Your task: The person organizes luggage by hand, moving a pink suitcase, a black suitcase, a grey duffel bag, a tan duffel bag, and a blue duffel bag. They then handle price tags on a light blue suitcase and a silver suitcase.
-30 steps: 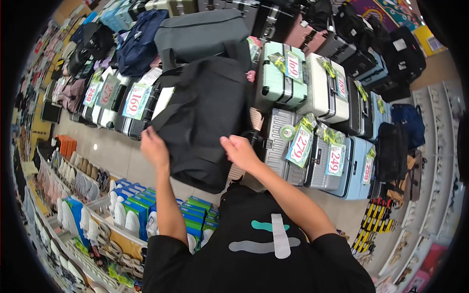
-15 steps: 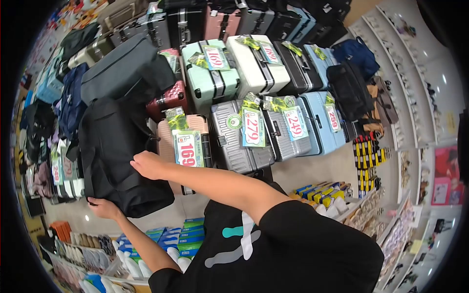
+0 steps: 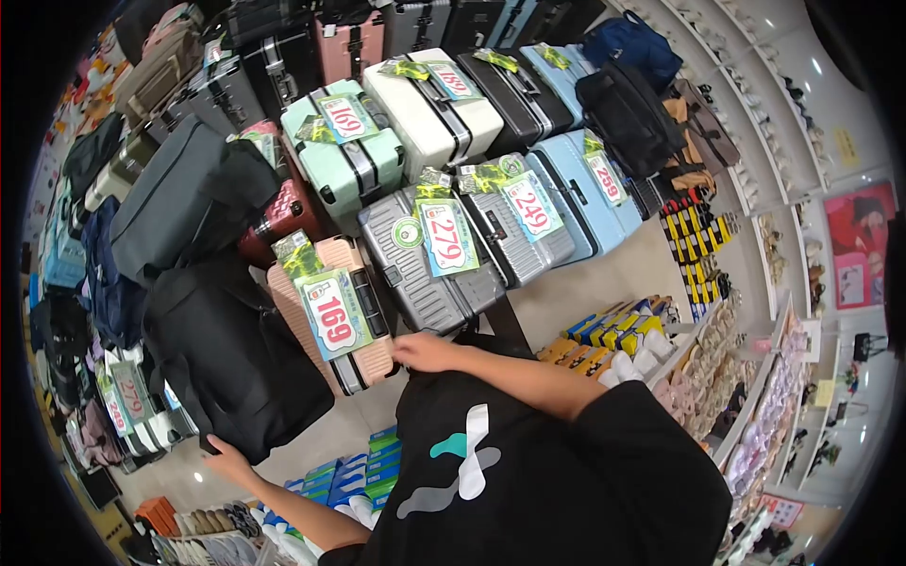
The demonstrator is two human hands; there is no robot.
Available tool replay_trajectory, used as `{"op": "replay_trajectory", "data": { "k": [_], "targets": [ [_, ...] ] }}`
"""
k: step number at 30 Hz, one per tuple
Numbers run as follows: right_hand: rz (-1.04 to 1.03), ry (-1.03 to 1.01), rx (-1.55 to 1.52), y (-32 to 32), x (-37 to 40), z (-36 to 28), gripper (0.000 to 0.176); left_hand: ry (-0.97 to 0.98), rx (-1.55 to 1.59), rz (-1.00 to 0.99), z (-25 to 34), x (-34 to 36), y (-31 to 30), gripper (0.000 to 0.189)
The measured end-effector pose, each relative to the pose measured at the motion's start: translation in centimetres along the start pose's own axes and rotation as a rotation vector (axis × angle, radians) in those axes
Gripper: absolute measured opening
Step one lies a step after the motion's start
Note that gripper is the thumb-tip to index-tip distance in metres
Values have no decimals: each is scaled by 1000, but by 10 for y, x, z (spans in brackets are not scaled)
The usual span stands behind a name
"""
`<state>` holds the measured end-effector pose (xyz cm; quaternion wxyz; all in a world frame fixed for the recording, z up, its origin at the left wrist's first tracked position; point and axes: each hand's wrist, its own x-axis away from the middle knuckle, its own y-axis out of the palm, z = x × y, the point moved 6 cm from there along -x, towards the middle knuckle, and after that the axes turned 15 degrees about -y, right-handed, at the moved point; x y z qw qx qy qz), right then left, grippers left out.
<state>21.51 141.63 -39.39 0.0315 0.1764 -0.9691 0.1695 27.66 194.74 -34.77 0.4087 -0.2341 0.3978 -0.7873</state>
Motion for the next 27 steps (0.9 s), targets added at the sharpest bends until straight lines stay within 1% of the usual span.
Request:
{"op": "replay_trajectory", "data": {
  "k": [1,2,3,4,5,6,8,10,11,12,13,14,16,17,18,20,22,24,25,26,27],
  "targets": [
    [120,19,24,-22,30,24,23,45,-172,142,29,34,-17,60],
    [225,175,71,-50,67,37,24,94,-341,289,61,68,-35,60],
    [397,178,193,-74,100,59,24,77,-359,215,90,92,-39,58],
    [475,321,255,-94,134,79,22,188,-224,309,98,103,-31,55],
    [579,359,330,-111,166,99,21,296,-81,300,121,124,-26,51],
    [662,450,369,-123,198,113,21,400,64,286,151,156,-20,47],
    [798,583,359,-135,248,151,22,571,364,52,221,237,-13,38],
    [857,617,208,-132,277,184,24,648,504,-403,247,299,24,32],
    [871,609,201,-130,286,195,24,699,398,-621,245,327,49,28],
    [790,613,202,-126,289,206,22,748,282,-835,238,356,76,25],
    [711,617,202,-126,290,215,21,695,239,-992,228,385,97,23],
    [727,611,193,-137,292,209,21,638,189,-1149,216,410,119,21],
    [626,472,-70,-149,287,192,17,560,63,-1174,177,429,166,22],
    [709,486,-139,-181,298,223,14,618,-8,-1096,158,444,195,23],
    [755,476,-100,-208,305,240,19,649,-72,-1016,129,441,211,24],
    [941,426,237,-282,318,259,16,419,-184,-1098,94,450,228,20],
    [1114,455,408,-360,326,268,19,92,-154,-1160,39,451,248,17],
    [1205,342,665,-434,331,265,27,-123,-348,-1105,15,472,230,18],
    [1174,346,704,-468,331,262,30,82,-506,-1157,-12,475,228,20],
    [1158,356,740,-492,333,263,33,304,-672,-1204,-26,476,230,22],
    [1169,370,714,-504,339,274,33,3,-672,-1124,-8,498,212,23]
  ]
}}
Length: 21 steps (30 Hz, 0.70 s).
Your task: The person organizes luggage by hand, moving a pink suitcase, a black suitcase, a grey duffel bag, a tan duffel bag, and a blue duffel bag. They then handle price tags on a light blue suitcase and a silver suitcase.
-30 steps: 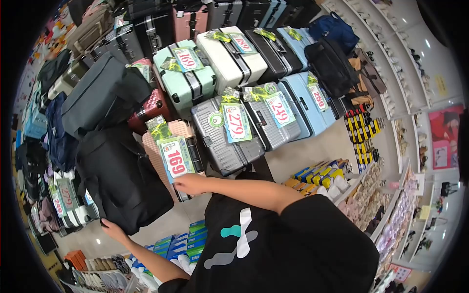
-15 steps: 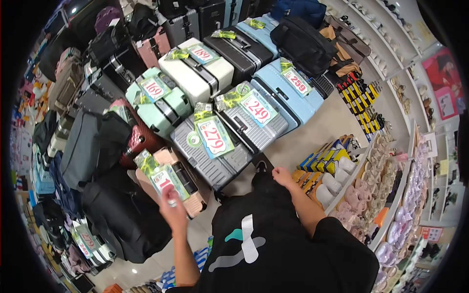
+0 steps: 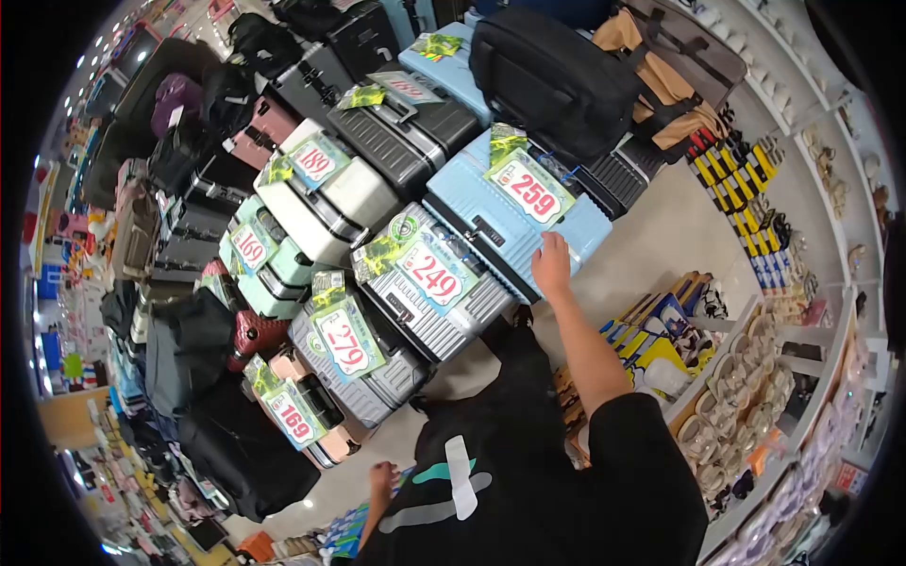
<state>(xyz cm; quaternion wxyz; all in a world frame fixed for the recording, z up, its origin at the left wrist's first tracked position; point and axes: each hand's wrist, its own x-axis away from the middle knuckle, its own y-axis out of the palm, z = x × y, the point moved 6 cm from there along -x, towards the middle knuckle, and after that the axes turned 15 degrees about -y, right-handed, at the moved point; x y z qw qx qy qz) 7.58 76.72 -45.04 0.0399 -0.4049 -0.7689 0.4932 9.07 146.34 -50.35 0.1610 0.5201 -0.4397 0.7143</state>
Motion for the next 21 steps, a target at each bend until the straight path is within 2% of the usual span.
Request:
{"op": "replay_trajectory", "data": {
  "k": [1,3,6,9,11,13,16,17,19,20,21],
  "targets": [
    [-31,21,20,2,-10,11,35,-239,173,-1,15,38,10,24],
    [-81,15,34,6,-25,22,38,-198,438,-70,15,29,31,25],
    [-267,27,71,7,-13,20,52,-73,514,82,70,63,41,27],
    [-224,-61,51,13,-3,21,53,-36,600,100,111,92,57,25],
    [-248,-63,11,18,-5,28,51,47,588,34,123,94,72,23],
    [-262,-48,-16,15,-9,41,48,53,581,14,116,80,84,22],
    [-454,59,-190,17,-19,70,34,-126,580,-139,79,40,114,18],
    [-448,57,-176,13,-20,74,34,-121,580,-153,68,22,116,18],
    [-468,174,-87,-9,-17,82,30,-334,361,-324,32,1,131,17],
    [-467,167,-75,-14,-13,87,30,-351,317,-442,11,-24,134,19],
    [-410,170,-77,-14,-9,99,29,-372,311,-366,12,-25,125,19]
  ]
}}
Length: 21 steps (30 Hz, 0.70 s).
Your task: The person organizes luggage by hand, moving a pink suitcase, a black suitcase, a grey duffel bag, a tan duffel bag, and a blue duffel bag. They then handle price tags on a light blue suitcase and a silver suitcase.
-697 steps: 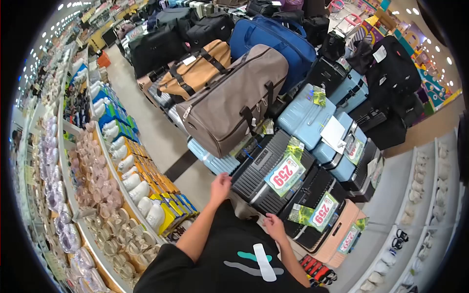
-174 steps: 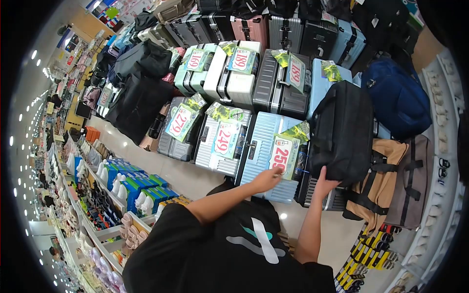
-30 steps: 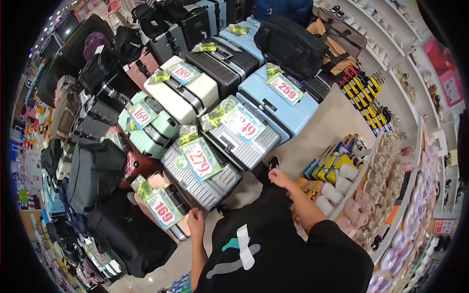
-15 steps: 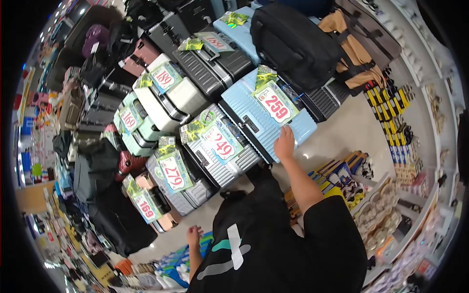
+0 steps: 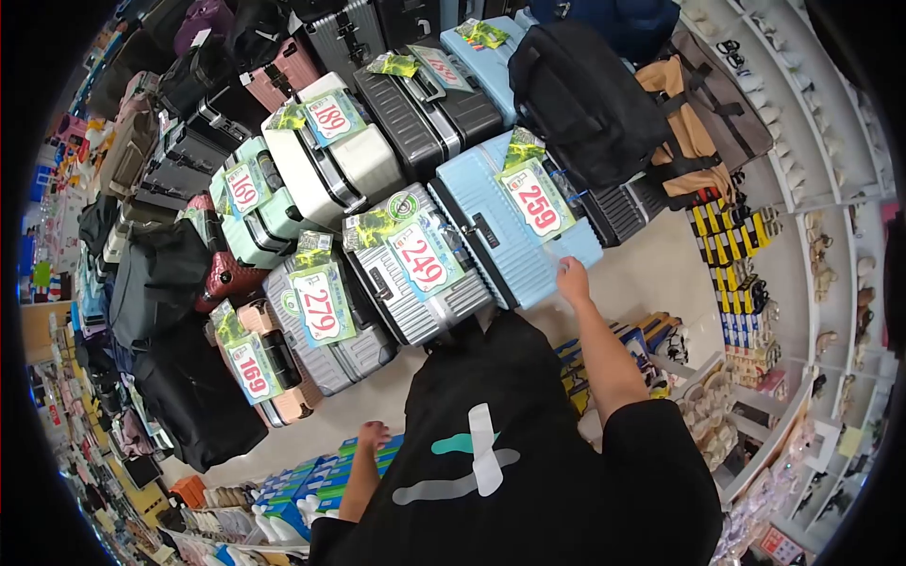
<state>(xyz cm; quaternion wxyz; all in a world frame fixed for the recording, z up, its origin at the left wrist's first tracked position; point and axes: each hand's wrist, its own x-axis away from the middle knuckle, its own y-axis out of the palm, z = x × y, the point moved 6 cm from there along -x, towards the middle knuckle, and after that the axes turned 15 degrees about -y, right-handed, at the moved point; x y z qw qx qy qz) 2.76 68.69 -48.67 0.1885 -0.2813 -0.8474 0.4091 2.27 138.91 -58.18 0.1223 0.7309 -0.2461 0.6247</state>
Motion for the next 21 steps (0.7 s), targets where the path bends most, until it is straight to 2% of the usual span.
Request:
{"op": "replay_trajectory", "data": {
  "k": [2,3,5,8,10,12,14,17,19,21],
  "targets": [
    [48,-16,-10,-10,-10,15,27,168,235,137,24,41,-3,21],
    [69,9,-21,-16,-18,23,27,169,250,140,35,58,3,21],
    [76,30,-41,-22,-34,35,27,340,522,159,55,87,10,23],
    [120,-73,-5,-40,-87,44,28,372,551,186,74,107,43,26],
    [182,-210,35,-48,-114,34,30,365,545,201,76,116,80,28],
    [128,-206,38,-47,-136,29,34,355,494,158,79,113,125,31],
    [37,-220,158,-39,-154,32,38,345,415,203,85,112,168,32],
    [-57,-126,84,-26,-161,42,40,330,377,198,81,121,224,27],
    [-104,-93,77,-27,-165,42,41,367,488,144,73,121,249,26],
    [-142,-89,21,-31,-169,43,45,396,407,158,66,127,264,25]
  ]
}}
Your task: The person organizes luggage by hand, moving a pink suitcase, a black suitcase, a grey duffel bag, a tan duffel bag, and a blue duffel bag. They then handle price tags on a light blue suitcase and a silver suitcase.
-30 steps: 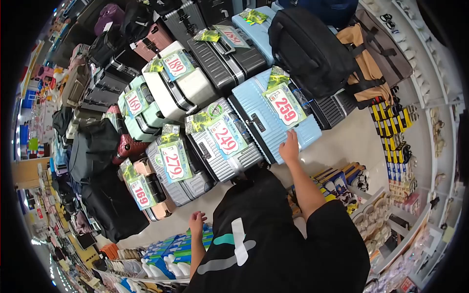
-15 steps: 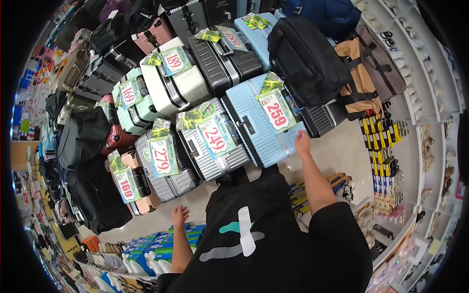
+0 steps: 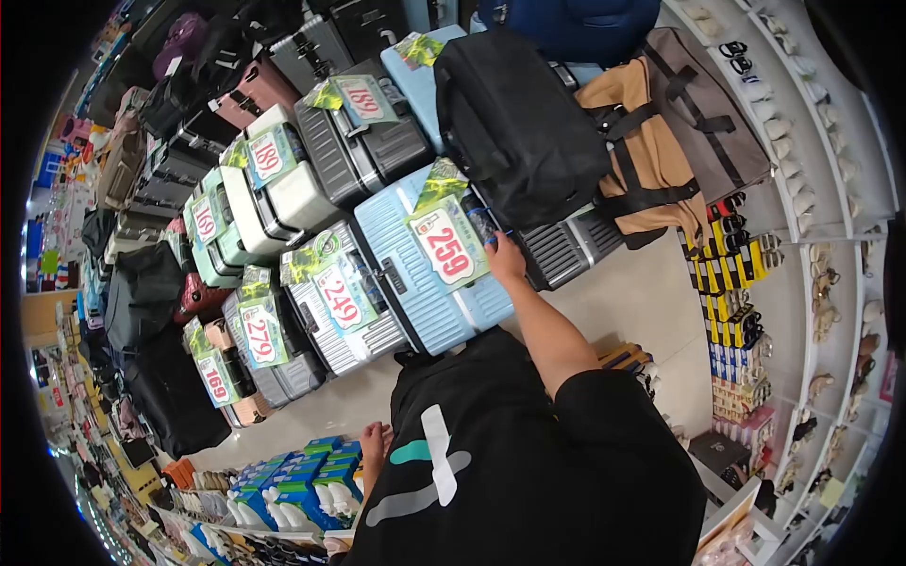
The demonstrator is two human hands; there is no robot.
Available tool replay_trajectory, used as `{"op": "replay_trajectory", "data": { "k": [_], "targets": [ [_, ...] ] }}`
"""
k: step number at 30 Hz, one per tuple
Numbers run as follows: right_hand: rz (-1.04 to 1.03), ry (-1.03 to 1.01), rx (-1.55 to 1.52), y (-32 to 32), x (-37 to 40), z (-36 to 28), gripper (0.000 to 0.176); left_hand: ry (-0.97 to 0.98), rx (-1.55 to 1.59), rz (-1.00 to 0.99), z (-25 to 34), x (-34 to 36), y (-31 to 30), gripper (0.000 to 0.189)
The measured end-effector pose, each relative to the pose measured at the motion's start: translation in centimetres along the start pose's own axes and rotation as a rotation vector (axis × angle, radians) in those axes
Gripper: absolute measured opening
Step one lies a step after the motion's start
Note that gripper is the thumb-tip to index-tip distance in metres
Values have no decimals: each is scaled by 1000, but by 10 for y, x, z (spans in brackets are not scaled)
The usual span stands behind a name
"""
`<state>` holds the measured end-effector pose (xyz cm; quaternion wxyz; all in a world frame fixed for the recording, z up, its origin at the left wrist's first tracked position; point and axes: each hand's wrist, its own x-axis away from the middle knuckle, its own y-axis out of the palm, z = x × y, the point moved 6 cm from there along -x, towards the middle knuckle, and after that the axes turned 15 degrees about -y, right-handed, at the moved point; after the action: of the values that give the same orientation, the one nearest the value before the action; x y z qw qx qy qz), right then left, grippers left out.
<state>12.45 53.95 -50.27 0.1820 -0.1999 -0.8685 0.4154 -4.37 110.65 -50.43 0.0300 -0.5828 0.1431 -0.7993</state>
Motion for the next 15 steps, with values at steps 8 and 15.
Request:
{"op": "replay_trajectory", "data": {
  "k": [8,15],
  "targets": [
    [-33,-21,-413,22,-28,33,49,-37,-139,10,-22,24,0,16],
    [-182,38,-500,24,-47,23,38,-51,96,78,18,38,15,30]
  ]
}}
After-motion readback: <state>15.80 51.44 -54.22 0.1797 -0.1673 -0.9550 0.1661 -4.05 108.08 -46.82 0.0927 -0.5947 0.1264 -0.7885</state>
